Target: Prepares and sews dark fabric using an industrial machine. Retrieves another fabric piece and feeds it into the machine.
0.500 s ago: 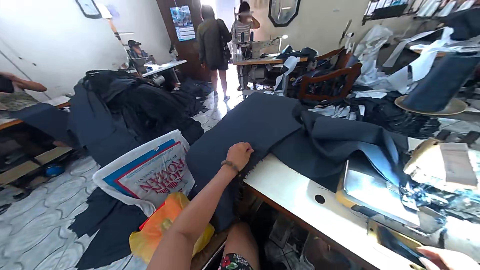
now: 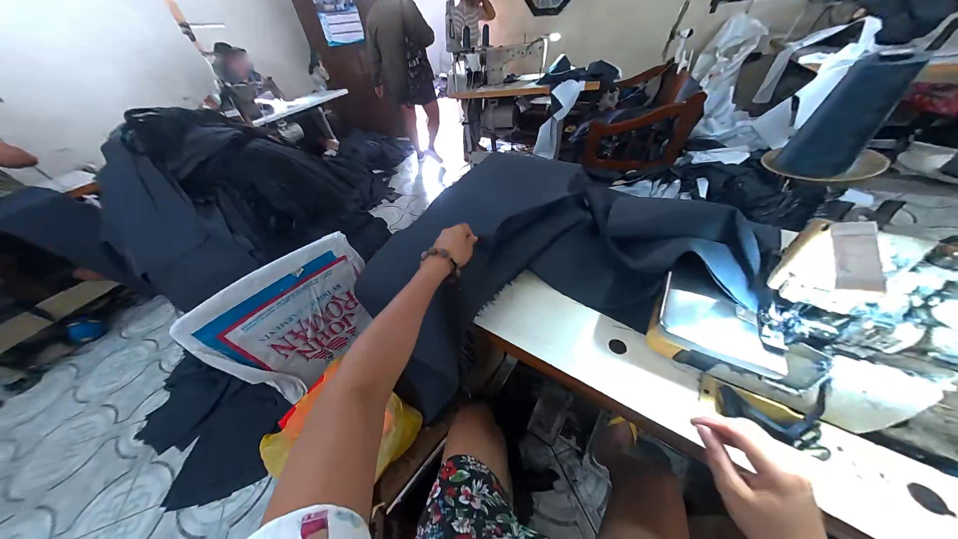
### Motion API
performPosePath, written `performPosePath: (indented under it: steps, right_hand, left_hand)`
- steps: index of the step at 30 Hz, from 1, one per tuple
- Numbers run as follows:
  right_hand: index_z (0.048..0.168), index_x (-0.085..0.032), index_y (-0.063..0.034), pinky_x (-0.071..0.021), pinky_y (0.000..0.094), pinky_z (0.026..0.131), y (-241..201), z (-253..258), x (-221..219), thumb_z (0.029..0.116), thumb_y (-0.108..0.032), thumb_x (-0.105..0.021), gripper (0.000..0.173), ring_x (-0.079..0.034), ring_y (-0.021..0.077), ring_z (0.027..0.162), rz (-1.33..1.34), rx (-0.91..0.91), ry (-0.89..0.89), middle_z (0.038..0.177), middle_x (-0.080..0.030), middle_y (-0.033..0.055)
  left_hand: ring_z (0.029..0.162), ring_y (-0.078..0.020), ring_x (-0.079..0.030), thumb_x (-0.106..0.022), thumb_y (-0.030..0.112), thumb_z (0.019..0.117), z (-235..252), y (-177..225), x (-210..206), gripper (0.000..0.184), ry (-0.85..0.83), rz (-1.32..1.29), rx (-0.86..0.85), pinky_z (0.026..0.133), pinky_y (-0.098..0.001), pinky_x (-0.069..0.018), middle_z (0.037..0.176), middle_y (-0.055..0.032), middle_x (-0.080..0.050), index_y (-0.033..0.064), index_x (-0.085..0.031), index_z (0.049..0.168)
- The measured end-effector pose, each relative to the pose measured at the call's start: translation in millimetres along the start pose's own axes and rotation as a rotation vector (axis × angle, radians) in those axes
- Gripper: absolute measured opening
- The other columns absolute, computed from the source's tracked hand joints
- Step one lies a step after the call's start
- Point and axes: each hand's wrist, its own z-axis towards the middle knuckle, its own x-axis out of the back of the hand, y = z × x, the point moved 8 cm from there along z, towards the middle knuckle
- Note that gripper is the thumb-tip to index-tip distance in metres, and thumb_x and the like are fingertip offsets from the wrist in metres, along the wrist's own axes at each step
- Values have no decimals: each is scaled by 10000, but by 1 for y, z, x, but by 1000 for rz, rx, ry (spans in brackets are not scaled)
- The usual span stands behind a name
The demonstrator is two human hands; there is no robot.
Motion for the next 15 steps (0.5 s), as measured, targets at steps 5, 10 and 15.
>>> performPosePath:
  steps: [5,10,15]
  right_hand:
    - [977,-764,-36,-561,199,820,-15,-1,-58,1045,-236,-450,378,-667,13,898,403,-136,-235,986,-724,25]
    - [1360,-546,24,-587,361,930,-42,11,-111,1070,-453,-355,590,-705,159,1032,1045,-502,-505,1172,-707,61]
    - [1346,-472,-75,-585,328,823,-15,41,-118,1103,-435,-252,486,-696,132,935,1415,-870,-166,1063,-698,34]
  left_hand:
    - [1169,-420,-619,-422,180,1113,-14,13,9,365,58,-137,-79,1038,-584,-440,1200,-304,-651,-91,-632,1238]
    - [744,-268,-613,-478,184,1099,-113,65,-15,278,41,-203,-310,706,-471,-519,844,-169,-644,-28,-658,1114]
    - [761,-180,-665,-503,120,1052,-245,100,-103,252,-221,-262,-512,737,-337,-567,898,-136,-704,-37,-682,1134]
